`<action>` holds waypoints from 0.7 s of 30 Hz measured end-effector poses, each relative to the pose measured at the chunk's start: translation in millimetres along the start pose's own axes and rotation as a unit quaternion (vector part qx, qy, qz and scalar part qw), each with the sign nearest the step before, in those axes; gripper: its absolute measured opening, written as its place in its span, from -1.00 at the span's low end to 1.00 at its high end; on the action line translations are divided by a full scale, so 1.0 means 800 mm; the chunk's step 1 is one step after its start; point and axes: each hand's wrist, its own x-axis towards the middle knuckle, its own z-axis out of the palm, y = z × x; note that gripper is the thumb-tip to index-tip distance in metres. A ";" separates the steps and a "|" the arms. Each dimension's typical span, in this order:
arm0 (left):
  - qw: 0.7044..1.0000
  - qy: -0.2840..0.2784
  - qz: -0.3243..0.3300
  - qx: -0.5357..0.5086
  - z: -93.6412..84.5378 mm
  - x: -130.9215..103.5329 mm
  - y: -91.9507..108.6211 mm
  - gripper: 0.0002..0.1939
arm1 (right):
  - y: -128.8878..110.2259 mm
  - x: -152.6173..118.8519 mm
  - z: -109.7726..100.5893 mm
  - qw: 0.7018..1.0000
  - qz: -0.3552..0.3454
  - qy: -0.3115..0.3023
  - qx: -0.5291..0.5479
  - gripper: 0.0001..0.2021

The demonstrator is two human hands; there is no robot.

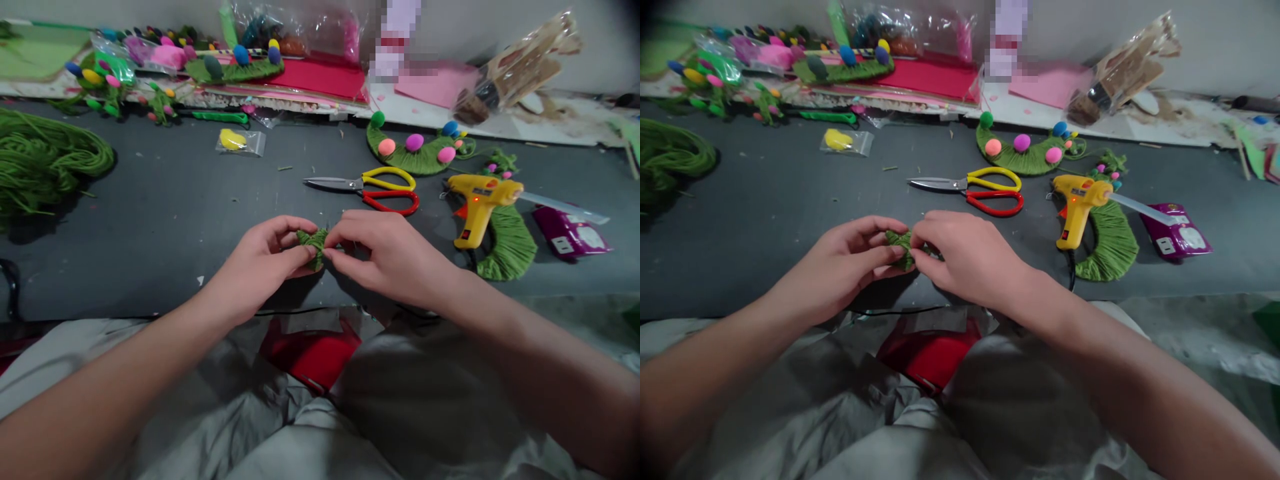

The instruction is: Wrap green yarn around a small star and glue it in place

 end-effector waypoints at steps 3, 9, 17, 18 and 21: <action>1.000 -0.003 0.002 0.006 -0.001 0.001 -0.002 -0.72 | 0.002 0.000 -0.001 1.000 0.003 -0.001 -0.003 -0.87; 1.000 0.007 -0.002 0.030 -0.001 0.001 -0.001 -0.68 | 0.003 0.000 -0.005 1.000 0.016 0.001 0.014 -0.86; 1.000 0.001 0.000 0.025 -0.003 0.003 -0.002 -0.69 | 0.000 -0.002 0.004 0.999 0.019 -0.014 0.033 -0.87; 1.000 0.001 0.000 0.024 -0.003 0.003 -0.002 -0.68 | -0.001 -0.002 0.004 0.999 0.017 -0.013 0.033 -0.87; 1.000 0.001 0.002 0.029 -0.003 0.001 -0.003 -0.68 | 0.005 -0.001 -0.003 0.999 0.010 0.009 0.040 -0.87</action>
